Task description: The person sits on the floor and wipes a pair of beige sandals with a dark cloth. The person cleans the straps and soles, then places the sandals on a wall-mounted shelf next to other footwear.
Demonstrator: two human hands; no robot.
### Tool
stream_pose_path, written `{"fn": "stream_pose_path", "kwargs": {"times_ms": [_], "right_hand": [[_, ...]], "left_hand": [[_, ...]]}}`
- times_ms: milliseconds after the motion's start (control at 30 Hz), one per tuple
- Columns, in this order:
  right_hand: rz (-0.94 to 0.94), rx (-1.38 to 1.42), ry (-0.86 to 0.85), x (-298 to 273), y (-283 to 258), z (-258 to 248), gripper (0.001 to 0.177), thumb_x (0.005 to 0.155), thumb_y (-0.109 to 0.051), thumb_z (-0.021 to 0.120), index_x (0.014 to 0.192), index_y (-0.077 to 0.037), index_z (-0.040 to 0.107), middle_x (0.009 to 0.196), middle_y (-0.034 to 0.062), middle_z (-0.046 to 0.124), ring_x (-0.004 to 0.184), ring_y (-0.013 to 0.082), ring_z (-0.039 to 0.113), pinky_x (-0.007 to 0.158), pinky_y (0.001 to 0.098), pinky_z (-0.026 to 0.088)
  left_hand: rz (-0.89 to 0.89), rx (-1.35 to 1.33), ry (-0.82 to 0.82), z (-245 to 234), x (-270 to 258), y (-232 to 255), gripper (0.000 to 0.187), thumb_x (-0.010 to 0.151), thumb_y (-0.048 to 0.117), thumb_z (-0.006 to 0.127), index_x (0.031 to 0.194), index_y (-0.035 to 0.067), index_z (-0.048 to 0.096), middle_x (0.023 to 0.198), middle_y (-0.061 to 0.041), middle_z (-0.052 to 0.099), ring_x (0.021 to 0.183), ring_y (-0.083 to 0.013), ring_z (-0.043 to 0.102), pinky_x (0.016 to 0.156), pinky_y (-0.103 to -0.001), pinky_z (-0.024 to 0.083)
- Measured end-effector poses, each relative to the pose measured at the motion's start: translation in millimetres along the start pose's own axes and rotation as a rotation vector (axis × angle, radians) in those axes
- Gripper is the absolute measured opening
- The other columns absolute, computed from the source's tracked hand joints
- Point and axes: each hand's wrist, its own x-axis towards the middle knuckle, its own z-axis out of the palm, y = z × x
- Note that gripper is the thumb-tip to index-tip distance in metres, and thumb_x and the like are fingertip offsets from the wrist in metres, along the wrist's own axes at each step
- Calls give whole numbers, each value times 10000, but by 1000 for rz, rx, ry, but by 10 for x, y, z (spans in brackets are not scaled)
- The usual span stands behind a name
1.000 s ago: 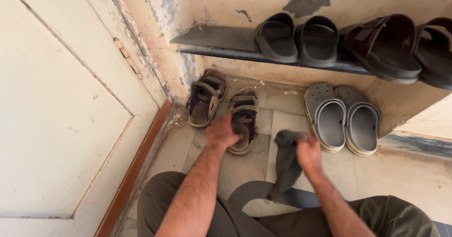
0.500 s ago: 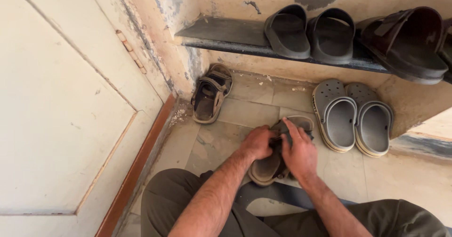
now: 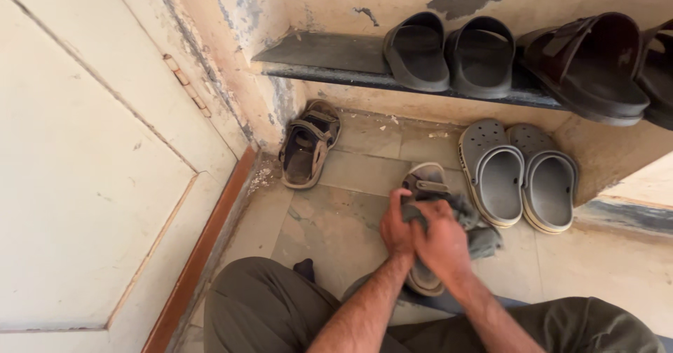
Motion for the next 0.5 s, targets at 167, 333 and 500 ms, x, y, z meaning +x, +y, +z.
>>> {"fn": "stream_pose_path", "kwargs": {"times_ms": [167,333,500], "right_hand": [[316,-28,99,170,218,-115,287,951,-207,633,1199,-79,697,1114,229,720,991,448,694,851,530,552],[90,81,105,99,195,-6,312,912,-209,647,1176,-44,674,1027,265,724,930,476,695,804,541,562],[270,-87,-61,100,173,9,305,873,-245,697,1151,-121,717,918,228,747,871,464,710,785,550,564]], "left_hand": [[7,67,-34,-131,-40,223,660,659,202,829,1241,186,517,837,-143,696,859,-397,695,764,-522,512],[126,62,-24,-191,-25,304,738,700,226,865,1337,190,495,928,-151,726,909,-415,698,798,-528,522],[139,72,-89,-221,-61,225,752,739,193,798,1426,208,492,889,-155,736,895,-401,720,804,-521,539]]}}
